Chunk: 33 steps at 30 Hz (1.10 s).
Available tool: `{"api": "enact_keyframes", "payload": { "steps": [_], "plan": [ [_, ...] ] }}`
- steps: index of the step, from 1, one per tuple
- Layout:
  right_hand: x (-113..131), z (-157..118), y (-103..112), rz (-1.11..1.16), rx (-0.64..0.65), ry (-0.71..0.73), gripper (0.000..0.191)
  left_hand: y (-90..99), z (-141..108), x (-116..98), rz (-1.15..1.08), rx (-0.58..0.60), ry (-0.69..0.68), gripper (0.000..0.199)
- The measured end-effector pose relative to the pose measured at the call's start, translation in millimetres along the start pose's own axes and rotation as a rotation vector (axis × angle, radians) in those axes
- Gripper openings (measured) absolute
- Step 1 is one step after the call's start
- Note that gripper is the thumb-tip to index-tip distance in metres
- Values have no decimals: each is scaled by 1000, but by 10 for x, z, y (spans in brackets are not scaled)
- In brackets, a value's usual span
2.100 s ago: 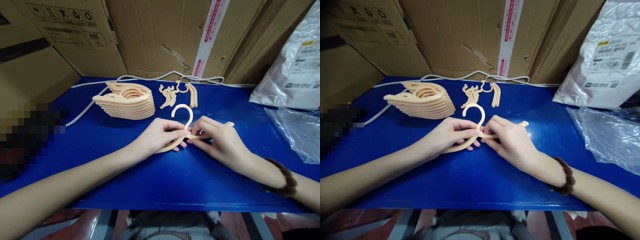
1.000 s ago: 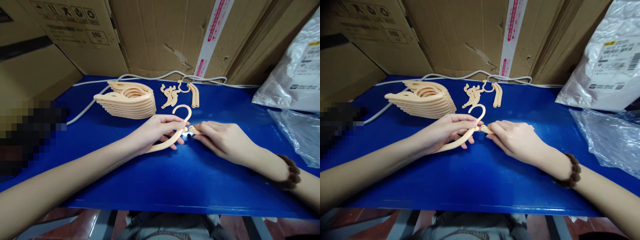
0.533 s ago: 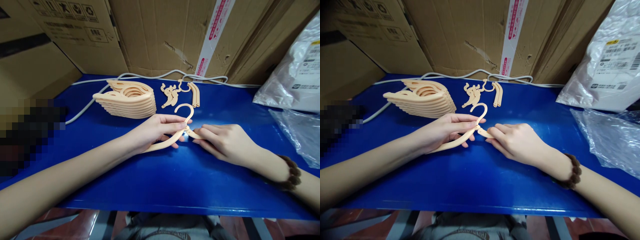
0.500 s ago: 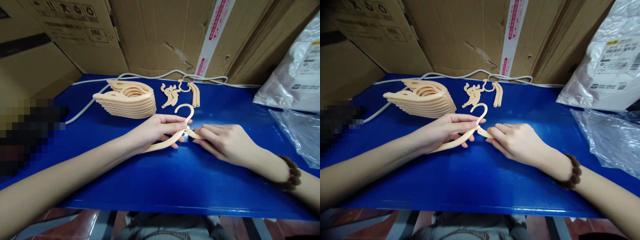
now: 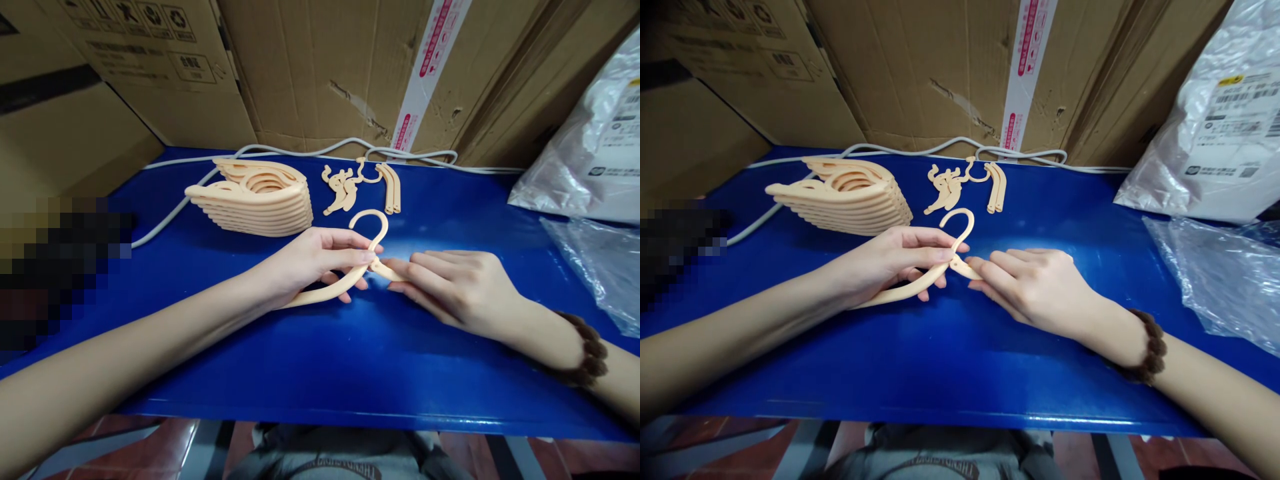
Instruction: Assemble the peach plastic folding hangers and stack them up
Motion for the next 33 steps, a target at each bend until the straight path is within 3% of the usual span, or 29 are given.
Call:
{"api": "enact_keyframes", "payload": {
  "steps": [6, 23, 33],
  "plan": [
    [15, 5, 25, 57, 11, -34, 26, -18, -5, 0, 8, -18, -19, 9],
    [51, -26, -13, 109, 70, -203, 35, -38, 10, 28, 20, -100, -26, 16],
    [90, -11, 9, 188, 116, -317, 38, -21, 31, 56, 30, -82, -42, 16]
  ]
}}
Point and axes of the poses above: each hand's wrist, its own z-axis towards the middle knuckle, its own y-axis out of the back of the hand, x = y × z, the point moved 2 cm from there along z, towards the middle knuckle, and after that the axes turned 9 degrees about z, right-handed, at the moved point
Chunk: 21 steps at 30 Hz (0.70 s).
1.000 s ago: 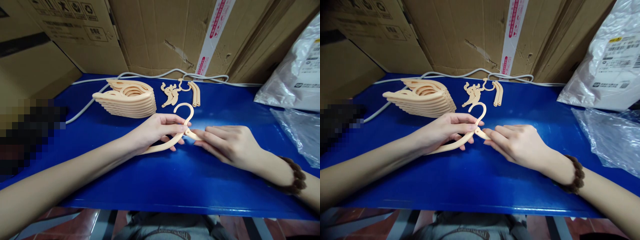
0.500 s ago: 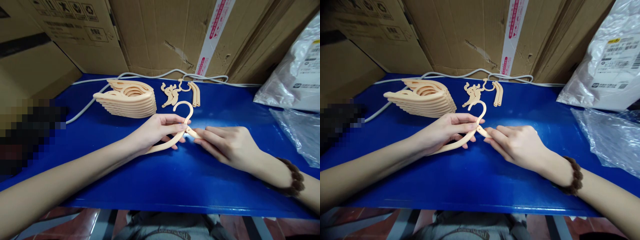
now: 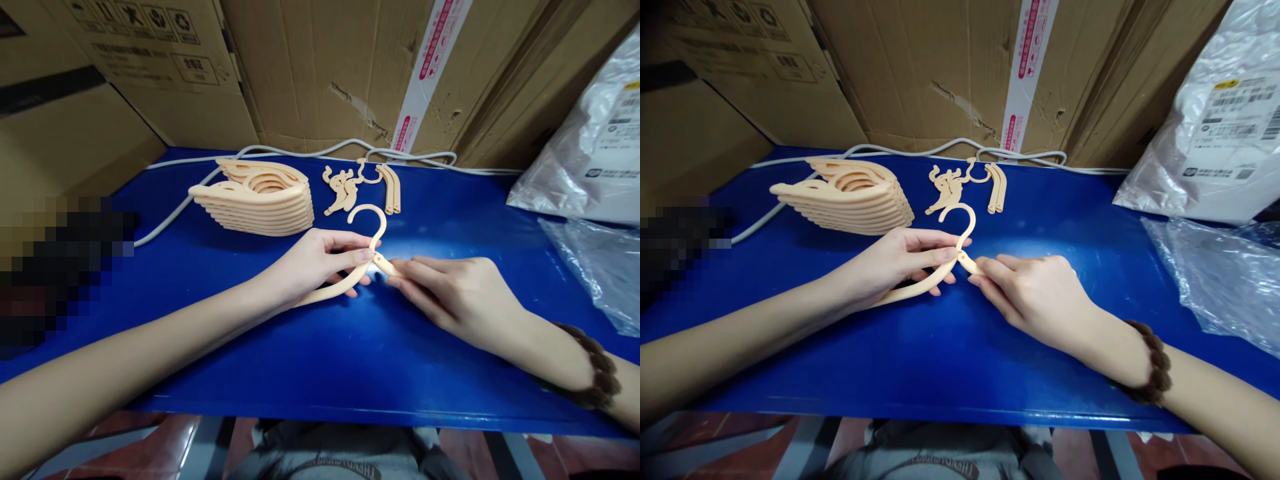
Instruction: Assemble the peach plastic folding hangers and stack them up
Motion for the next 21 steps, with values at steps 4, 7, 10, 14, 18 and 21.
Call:
{"api": "enact_keyframes", "payload": {
  "steps": [4, 7, 10, 14, 18, 21],
  "plan": [
    [5, 0, -3, 6, 8, -21, 37, 1, -3, 9, 5, 3, -5, 18],
    [7, 1, -11, 11, 1, -16, 38, 1, -6, 13, 13, 9, 6, 19],
    [5, 7, -15, 13, -5, -12, 39, 1, 1, 11, 25, 12, 16, 20],
    [-13, 16, -21, 28, -2, -17, 38, -12, 16, 14, 56, 13, -1, 19],
    [-58, 29, -42, 52, 30, -5, 35, -42, -16, 24, 289, 11, -93, 23],
    [-108, 41, -47, 49, 48, 44, 36, -57, -88, -2, 620, -40, -238, 27]
  ]
}}
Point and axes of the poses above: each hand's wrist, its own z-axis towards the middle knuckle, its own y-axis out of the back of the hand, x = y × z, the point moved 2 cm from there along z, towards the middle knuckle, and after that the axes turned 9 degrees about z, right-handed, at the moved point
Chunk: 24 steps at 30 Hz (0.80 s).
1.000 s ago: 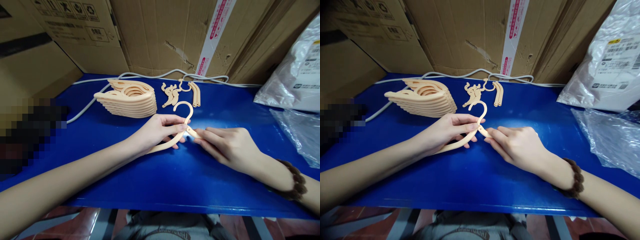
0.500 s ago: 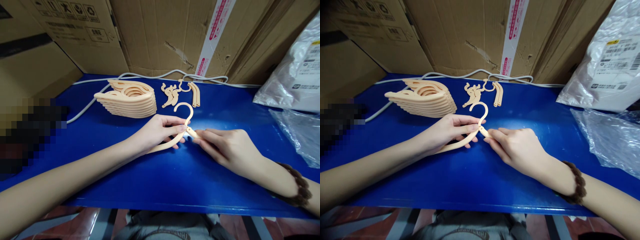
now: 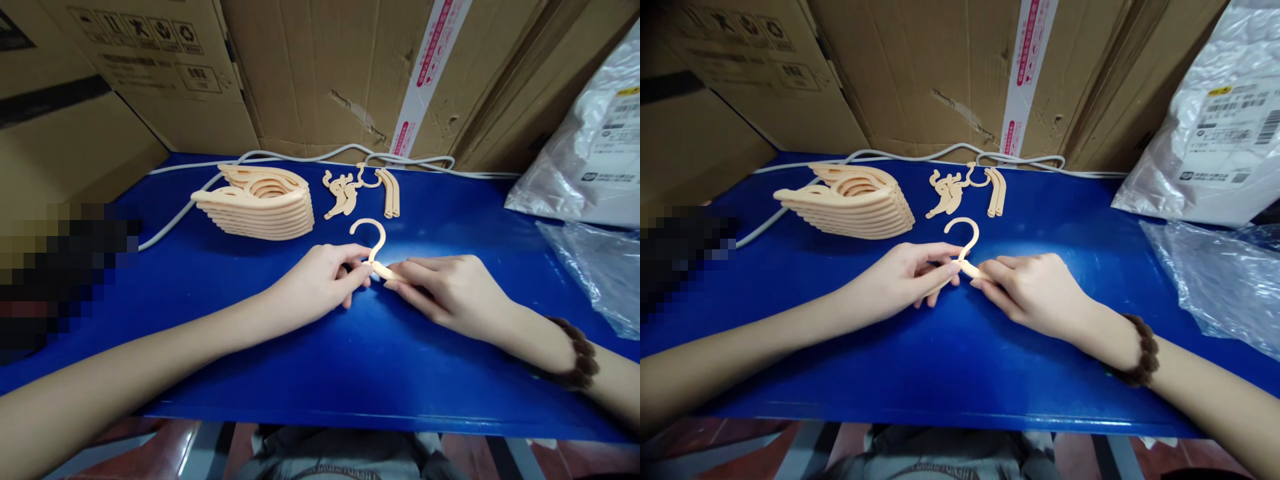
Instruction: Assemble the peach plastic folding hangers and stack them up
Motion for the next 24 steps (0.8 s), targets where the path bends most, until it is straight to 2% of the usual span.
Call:
{"api": "enact_keyframes", "payload": {
  "steps": [4, 8, 16, 24],
  "plan": [
    [-116, 12, 41, -83, -50, 58, 35, 6, -81, -86, 556, -53, -155, 25],
    [-251, 30, 64, -144, -32, 141, 37, -33, -102, -111, 863, -16, -197, 31],
    [-342, 71, 83, -200, -118, 200, 34, -31, -78, -38, 1055, -55, -314, 28],
    [-281, 23, 87, -316, -246, 265, 23, -35, -75, -21, 1069, -92, -303, 23]
  ]
}}
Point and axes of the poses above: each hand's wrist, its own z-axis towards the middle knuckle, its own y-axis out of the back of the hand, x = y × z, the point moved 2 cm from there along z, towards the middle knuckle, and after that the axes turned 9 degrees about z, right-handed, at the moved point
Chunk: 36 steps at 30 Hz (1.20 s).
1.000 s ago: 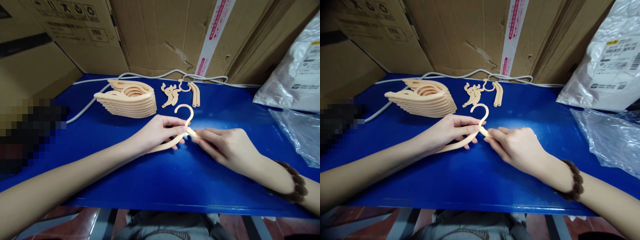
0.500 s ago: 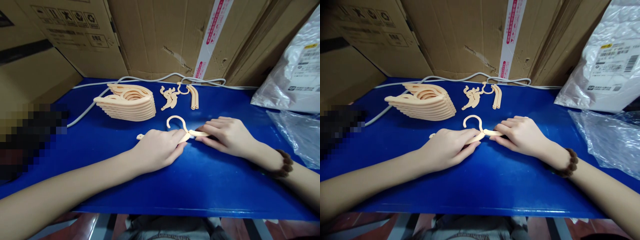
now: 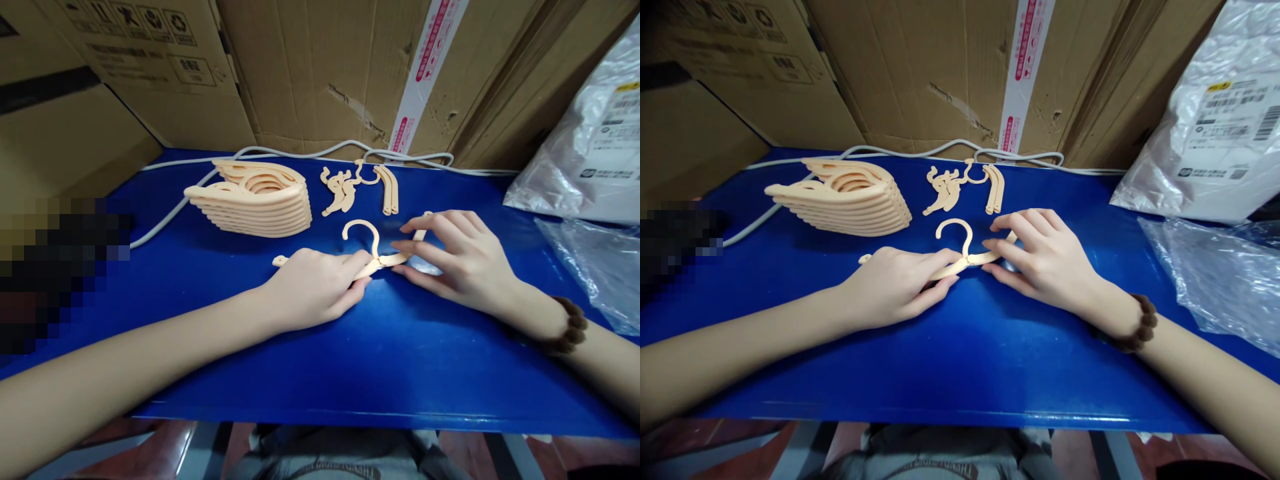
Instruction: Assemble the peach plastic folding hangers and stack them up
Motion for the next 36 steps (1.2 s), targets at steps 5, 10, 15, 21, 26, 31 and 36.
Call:
{"api": "enact_keyframes", "payload": {
  "steps": [5, 10, 15, 21, 26, 31, 36],
  "plan": [
    [28, -9, 8, -16, -56, -8, 32, -9, 6, 20, -34, 9, 12, 21],
    [9, -3, -7, -26, -73, -43, 28, -22, 4, 24, -20, 16, 34, 26],
    [3, 13, -45, 35, -38, -59, 28, -29, -5, 14, -15, 22, 33, 28],
    [27, 44, -55, 113, -8, -50, 28, -13, 14, 14, -9, 39, 31, 27],
    [26, 43, -82, 177, 26, -65, 33, -19, 34, 14, -10, 23, 8, 27],
    [3, 29, -102, 214, 50, -80, 36, -47, 7, 11, -23, -34, -60, 30],
    [-6, 32, -102, 237, 64, -72, 35, -54, -2, 11, 22, -125, -170, 34]
  ]
}}
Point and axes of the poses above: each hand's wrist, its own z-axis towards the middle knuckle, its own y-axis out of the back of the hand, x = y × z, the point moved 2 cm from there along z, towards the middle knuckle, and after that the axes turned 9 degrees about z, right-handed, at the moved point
